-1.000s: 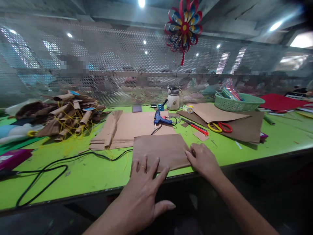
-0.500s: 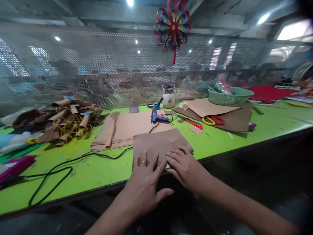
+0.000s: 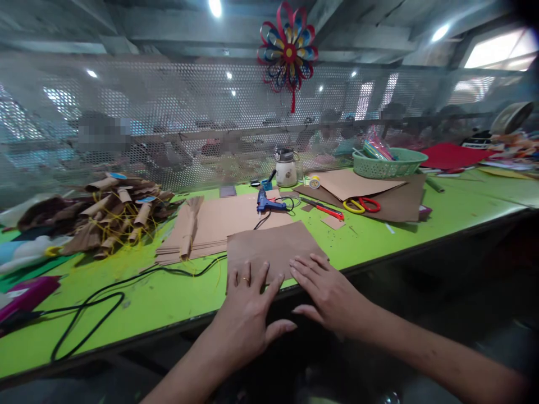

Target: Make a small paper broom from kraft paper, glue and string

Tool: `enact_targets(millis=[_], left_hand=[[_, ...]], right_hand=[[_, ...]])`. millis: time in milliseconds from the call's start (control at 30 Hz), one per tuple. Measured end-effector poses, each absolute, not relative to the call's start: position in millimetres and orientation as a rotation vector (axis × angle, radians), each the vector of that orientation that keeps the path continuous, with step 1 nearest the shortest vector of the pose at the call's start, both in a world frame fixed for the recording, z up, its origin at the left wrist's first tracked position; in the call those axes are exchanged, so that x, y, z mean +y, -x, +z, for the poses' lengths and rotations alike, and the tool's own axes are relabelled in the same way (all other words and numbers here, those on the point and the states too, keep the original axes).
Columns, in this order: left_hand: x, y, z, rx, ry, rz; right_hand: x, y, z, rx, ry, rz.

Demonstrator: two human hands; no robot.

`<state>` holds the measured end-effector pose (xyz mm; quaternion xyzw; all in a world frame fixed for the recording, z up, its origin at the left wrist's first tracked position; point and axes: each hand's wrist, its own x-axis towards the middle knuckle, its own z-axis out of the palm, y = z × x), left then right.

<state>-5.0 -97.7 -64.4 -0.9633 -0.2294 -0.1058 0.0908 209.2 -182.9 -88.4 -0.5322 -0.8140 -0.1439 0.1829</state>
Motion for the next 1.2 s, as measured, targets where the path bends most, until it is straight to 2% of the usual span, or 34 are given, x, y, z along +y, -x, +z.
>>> enact_targets(millis=[500,800,1200], left_hand=[[-97,45,-73,-0.61,2.663,-0.463],[-102,80,-74,-0.63,2.577,-0.522],[-109,77,-89,-0.717,2.551,-0.668]], right_hand=[[-209,-267,-98,-2.266,1.721,-0.484],[-207,-267,-106,-2.222,1.701,-0.477],[-205,-268,-113,-2.167,1.627,-0.549]])
